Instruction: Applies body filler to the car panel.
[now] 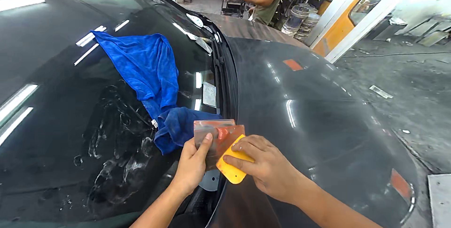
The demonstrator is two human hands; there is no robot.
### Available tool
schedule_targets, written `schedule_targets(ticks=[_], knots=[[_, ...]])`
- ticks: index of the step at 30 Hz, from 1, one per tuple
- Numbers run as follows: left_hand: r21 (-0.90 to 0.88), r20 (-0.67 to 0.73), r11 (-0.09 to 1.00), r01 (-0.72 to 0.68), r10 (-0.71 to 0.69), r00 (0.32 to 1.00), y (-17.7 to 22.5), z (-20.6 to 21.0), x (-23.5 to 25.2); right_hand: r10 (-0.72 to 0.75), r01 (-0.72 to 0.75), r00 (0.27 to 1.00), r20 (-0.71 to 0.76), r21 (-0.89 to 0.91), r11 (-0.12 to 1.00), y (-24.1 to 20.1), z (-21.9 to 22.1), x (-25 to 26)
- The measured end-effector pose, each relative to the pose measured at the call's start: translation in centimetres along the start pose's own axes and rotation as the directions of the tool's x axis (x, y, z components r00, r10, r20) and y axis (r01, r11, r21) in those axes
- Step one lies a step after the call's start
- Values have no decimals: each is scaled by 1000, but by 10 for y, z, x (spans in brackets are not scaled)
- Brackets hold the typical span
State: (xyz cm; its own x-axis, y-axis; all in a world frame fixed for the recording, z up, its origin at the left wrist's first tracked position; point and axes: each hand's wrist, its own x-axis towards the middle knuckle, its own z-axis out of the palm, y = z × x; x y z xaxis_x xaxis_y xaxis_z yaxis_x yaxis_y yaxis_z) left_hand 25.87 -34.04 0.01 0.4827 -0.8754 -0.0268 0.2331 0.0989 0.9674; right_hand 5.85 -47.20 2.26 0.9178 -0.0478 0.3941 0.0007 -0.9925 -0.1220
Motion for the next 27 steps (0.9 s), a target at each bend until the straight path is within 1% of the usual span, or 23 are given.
schedule_targets(ticks=[1,2,3,4,5,6,7,8,10,13,16,19,21,23,25,27], knots=[[69,-43,995,-74,77,996,0,-1,2,22,-22,1000,2,5,1000,5,-3,-3],[161,-92,975,-156,172,981,3,-5,6,78,-77,996,-35,33,997,14,-5,-8],[242,-137,944,-222,260,956,9,-12,11,172,-164,981,-95,86,983,27,-6,-13],[274,-189,928,-253,310,932,17,-21,17,285,-263,946,-155,150,953,43,-7,-17],[254,-252,934,-252,315,915,26,-31,23,407,-366,893,-193,213,906,61,-7,-20],[196,-316,952,-236,289,904,34,-41,30,519,-470,833,-193,249,847,79,-8,-21],[127,-379,968,-218,250,891,41,-50,36,595,-549,785,-169,253,797,96,-7,-21],[62,-431,975,-213,218,876,47,-58,42,633,-595,761,-145,235,769,112,-4,-21],[-23,-504,974,-225,183,844,52,-73,54,647,-630,759,-71,169,758,137,3,-17],[-51,-570,975,-216,149,808,52,-83,69,601,-600,799,-7,48,798,160,14,0],[-125,-593,976,-178,70,802,44,-87,76,557,-557,830,1,-42,830,181,29,12],[-164,-613,975,-149,17,790,40,-87,79,546,-541,837,32,-103,835,190,40,21],[-173,-614,974,-147,9,789,38,-89,80,554,-547,832,31,-126,828,194,49,23],[-183,-615,972,-145,2,788,38,-90,79,590,-583,807,23,-129,802,195,60,20],[-183,-614,973,-141,-1,790,38,-89,79,625,-615,780,35,-142,776,188,70,15],[-191,-612,971,-142,-5,791,38,-88,78,645,-627,760,75,-174,759,175,71,9]])
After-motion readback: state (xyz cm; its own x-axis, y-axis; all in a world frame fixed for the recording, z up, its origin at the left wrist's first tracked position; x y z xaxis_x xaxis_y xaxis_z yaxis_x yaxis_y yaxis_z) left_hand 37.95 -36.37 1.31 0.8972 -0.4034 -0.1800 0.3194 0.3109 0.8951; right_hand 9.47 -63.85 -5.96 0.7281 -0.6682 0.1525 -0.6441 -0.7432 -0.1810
